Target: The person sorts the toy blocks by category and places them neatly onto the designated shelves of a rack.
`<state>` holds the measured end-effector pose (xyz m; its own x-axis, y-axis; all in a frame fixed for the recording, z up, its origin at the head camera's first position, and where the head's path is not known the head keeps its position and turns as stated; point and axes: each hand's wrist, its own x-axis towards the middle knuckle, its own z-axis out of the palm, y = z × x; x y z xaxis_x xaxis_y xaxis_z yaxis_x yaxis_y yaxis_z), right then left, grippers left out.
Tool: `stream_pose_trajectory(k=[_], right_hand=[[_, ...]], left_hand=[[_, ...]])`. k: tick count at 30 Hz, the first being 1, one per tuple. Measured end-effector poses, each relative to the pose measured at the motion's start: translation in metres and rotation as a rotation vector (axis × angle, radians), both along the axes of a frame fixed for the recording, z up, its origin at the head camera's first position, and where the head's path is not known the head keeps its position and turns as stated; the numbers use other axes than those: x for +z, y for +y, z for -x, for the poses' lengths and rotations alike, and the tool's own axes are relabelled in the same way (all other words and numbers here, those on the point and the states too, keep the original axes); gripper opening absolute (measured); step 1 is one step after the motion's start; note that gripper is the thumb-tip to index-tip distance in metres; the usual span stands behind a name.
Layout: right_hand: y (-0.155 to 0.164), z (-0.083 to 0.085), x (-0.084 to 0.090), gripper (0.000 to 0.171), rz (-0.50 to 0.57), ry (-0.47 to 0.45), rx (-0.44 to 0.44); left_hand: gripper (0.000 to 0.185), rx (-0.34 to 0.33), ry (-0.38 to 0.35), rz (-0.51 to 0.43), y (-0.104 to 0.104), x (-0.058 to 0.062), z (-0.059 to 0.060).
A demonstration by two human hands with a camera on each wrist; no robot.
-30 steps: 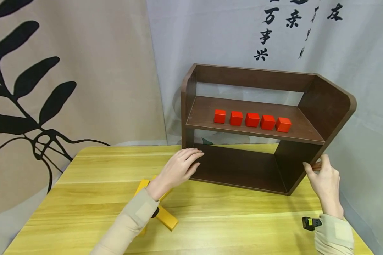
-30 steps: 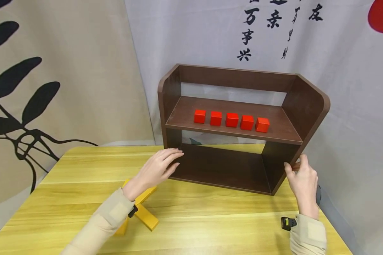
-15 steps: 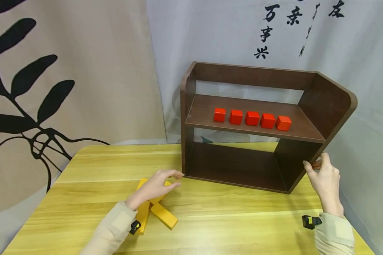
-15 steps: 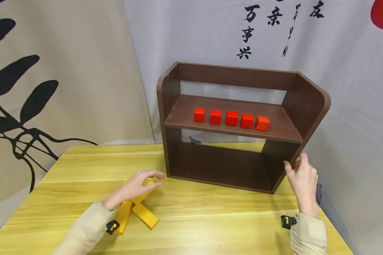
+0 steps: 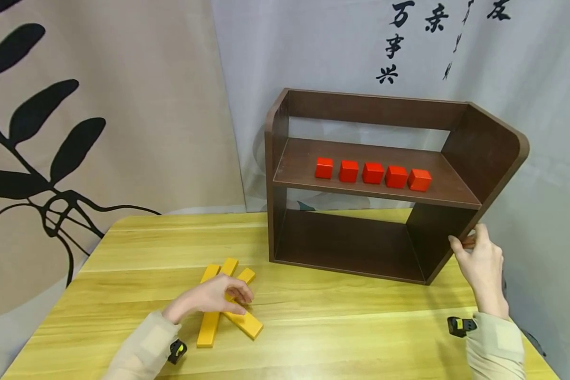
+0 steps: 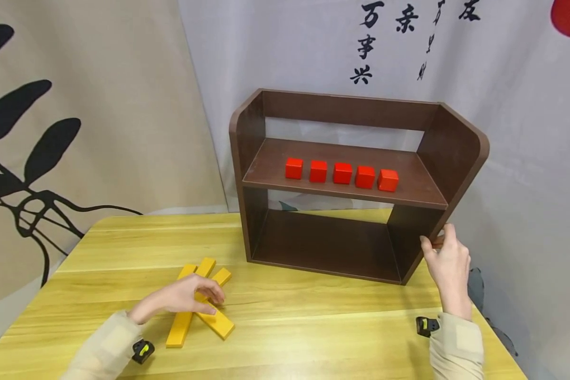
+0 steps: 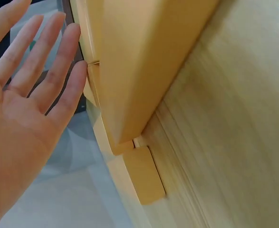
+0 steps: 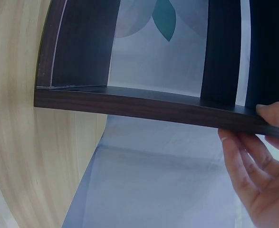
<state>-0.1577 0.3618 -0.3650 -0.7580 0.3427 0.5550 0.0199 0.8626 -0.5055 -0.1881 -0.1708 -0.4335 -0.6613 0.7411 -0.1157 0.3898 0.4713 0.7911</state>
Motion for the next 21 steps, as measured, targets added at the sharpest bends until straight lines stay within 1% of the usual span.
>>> stream_pose_trajectory(k=[2,5,8,12,21], right_hand=[[0.0003,0.0003,-0.0001,0.026,-0.003,0.008,-0.002],[0.0006,0.0006,-0.0008,0.026,-0.003,0.02,0.0],[0.0004,0.0008,-0.0016,0.026,-0.003,0.036,0.005],[-0.0002,0.0006,-0.0018,0.025,0.002,0.037,0.009],[0.0001,0.0004,-0.0018,0.026,0.004,0.021,0.001]], left_hand=[[0.031,-0.014,-0.014,0.012,-0.0017,0.0,-0.0018],[0.032,-0.032,0.004,0.03,-0.0029,-0.0007,-0.0037],[0.032,-0.028,0.02,0.047,-0.0038,-0.0028,-0.0049],[0.033,-0.007,0.031,0.068,-0.004,-0.0065,-0.0058],[0.025,-0.028,0.156,0.113,-0.0004,-0.0091,-0.0043]])
